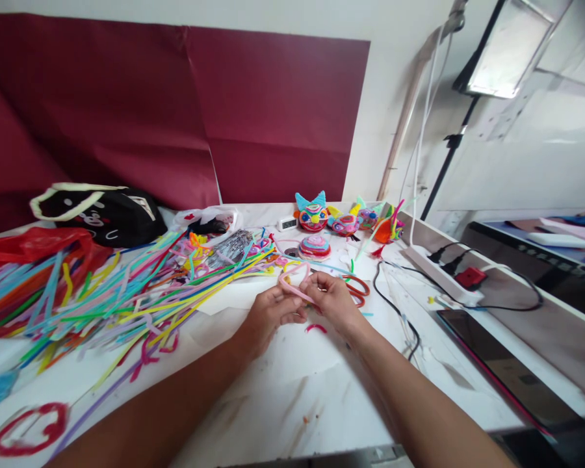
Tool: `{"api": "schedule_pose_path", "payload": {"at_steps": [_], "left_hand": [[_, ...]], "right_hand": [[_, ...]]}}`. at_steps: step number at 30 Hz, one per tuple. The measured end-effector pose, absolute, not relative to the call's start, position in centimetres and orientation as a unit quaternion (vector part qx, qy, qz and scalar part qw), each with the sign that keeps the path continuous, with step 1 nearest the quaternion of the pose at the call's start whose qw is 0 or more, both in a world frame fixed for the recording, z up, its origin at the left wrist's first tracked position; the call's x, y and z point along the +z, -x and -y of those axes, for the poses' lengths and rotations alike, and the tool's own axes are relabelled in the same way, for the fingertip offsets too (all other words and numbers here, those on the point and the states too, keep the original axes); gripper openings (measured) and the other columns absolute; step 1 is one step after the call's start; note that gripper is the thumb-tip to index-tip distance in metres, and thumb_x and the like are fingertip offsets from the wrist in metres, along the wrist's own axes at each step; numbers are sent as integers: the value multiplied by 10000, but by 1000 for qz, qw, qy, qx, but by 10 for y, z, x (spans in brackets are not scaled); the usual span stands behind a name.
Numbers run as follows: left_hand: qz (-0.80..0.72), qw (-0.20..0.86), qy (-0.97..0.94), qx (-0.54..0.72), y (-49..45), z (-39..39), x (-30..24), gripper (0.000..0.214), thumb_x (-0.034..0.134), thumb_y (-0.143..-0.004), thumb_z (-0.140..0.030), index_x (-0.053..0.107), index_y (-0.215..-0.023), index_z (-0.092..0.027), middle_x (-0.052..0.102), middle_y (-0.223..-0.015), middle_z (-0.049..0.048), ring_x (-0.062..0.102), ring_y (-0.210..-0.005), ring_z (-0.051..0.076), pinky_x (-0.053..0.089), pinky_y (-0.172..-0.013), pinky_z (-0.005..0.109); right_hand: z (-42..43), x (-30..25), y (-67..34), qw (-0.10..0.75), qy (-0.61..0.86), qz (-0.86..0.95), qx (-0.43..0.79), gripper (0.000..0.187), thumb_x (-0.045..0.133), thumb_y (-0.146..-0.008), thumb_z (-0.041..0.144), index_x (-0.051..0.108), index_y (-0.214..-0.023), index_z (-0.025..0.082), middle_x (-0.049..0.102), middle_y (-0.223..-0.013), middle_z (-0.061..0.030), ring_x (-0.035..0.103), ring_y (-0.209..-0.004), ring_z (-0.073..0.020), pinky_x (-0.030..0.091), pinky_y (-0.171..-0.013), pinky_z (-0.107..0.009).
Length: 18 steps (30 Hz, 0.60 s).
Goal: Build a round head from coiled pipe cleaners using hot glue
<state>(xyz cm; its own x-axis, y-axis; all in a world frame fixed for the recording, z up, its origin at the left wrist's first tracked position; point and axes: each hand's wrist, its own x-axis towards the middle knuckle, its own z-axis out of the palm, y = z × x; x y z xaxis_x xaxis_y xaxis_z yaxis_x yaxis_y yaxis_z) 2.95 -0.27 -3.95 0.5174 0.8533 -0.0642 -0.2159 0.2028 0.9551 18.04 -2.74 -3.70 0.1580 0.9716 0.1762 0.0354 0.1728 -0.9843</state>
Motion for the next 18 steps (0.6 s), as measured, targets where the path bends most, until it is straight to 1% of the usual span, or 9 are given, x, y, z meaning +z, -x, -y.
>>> {"api": "schedule_pose_path", "payload": {"at_steps": [3, 6, 12, 15, 18], "left_hand": [[-306, 702, -528, 368, -29, 1, -39, 396, 813, -639, -406, 679, -885, -126, 695, -769, 56, 652, -689, 158, 533, -684, 291], [-324, 679, -544, 372, -29, -1, -42, 395, 784, -668, -459, 679, -828, -114, 681, -722, 47, 641, -650, 144, 521, -661, 275], [-336, 664, -551, 377, -30, -3, -45, 355, 763, -691, -453, 650, -760, -123, 664, -677, 27, 624, -591, 132, 502, -618, 269], [-340, 663, -550, 378, -30, -1, -43, 340, 754, -699, -440, 639, -737, -122, 655, -652, 20, 608, -565, 124, 489, -596, 260], [-339, 665, -547, 379, -30, 2, -42, 312, 733, -725, -421, 639, -741, -125, 650, -647, 7, 602, -562, 118, 479, -586, 249]], "right_hand": [[26, -39, -182, 578, 505, 514, 384, 163, 652, -697, 350, 612, -687, 192, 593, -641, 15, 490, -583, -121, 367, -558, -245], [25, -41, -184, 568, 504, 531, 376, 169, 660, -694, 350, 613, -680, 188, 588, -621, 17, 480, -578, -121, 364, -570, -252], [25, -40, -185, 545, 492, 559, 385, 189, 652, -719, 370, 604, -691, 189, 587, -606, 19, 483, -568, -123, 362, -569, -257], [28, -36, -187, 531, 470, 572, 412, 202, 646, -743, 370, 579, -682, 189, 556, -574, 34, 462, -536, -112, 346, -555, -255], [33, -32, -190, 515, 434, 583, 455, 202, 611, -790, 374, 583, -734, 183, 585, -606, 19, 506, -559, -125, 354, -569, -264]]}}
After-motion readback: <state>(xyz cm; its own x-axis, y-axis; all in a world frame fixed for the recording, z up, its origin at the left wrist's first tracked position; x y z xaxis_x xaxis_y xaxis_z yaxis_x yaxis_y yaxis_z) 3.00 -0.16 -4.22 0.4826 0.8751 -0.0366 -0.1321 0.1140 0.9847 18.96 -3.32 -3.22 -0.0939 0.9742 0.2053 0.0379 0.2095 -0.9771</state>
